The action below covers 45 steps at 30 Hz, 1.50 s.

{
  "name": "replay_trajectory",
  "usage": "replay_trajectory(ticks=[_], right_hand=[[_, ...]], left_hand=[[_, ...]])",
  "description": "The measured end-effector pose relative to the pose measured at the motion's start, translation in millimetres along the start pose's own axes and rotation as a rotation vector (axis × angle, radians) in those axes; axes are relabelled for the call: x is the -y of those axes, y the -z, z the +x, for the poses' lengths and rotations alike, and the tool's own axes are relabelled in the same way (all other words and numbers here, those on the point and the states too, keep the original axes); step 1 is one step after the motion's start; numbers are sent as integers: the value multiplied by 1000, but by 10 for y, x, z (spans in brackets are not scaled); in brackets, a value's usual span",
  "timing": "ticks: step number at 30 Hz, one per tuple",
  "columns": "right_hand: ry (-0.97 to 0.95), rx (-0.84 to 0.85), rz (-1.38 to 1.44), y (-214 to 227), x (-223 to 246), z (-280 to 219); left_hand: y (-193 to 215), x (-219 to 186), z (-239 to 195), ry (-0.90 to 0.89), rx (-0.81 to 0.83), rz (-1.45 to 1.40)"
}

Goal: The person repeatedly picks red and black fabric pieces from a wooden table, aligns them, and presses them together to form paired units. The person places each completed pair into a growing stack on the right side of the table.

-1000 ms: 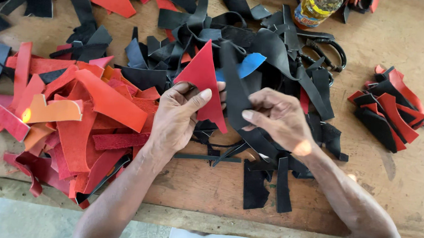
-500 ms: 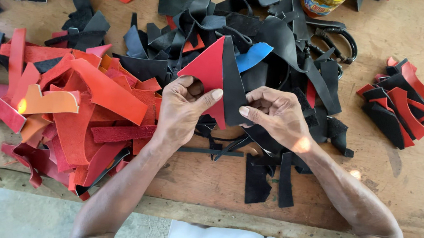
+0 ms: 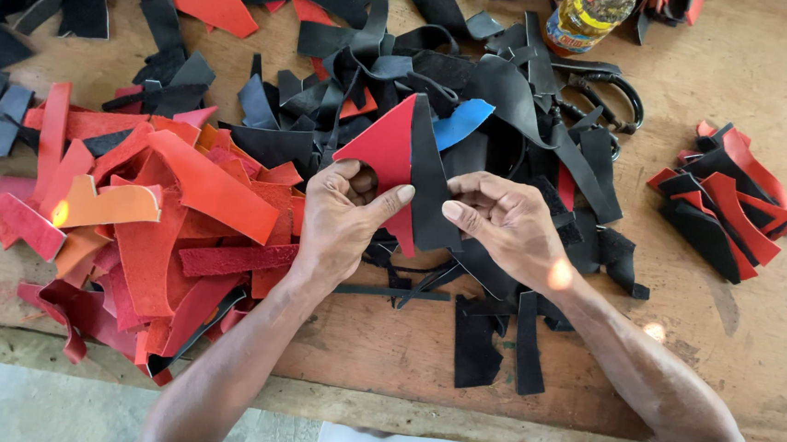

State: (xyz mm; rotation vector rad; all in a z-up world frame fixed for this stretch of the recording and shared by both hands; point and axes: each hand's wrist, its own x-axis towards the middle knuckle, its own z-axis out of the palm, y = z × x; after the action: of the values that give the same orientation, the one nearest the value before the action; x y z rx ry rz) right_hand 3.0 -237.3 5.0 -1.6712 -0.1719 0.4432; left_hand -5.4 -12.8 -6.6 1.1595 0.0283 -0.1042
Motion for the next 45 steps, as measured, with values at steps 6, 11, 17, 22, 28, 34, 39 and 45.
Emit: replay_trajectory(ticks=[6, 11, 17, 22, 28, 34, 39, 45], right_hand=[[304, -191, -179, 101, 181, -67], [496, 226, -172, 419, 688, -236], [532, 118, -767, 130, 649, -337], [508, -119, -782, -11, 632, -319], [490, 16, -943, 160, 473, -604], [105, -485, -853, 896, 375, -1202], [125, -836, -470, 1595, -27, -1545], [-93, -873, -774, 1838, -531, -1710]], left_hand=[[-65, -132, -20, 189, 72, -113], [-105, -190, -63, 208, 238, 39], [-191, -304, -134, 192, 538, 243], [-190, -383, -169, 15, 653, 606], [-333, -367, -186, 65, 683, 580], [-334, -359, -149, -78, 578, 380], [-294, -353, -132, -66, 474, 466], [-406, -320, -118, -33, 514, 575]])
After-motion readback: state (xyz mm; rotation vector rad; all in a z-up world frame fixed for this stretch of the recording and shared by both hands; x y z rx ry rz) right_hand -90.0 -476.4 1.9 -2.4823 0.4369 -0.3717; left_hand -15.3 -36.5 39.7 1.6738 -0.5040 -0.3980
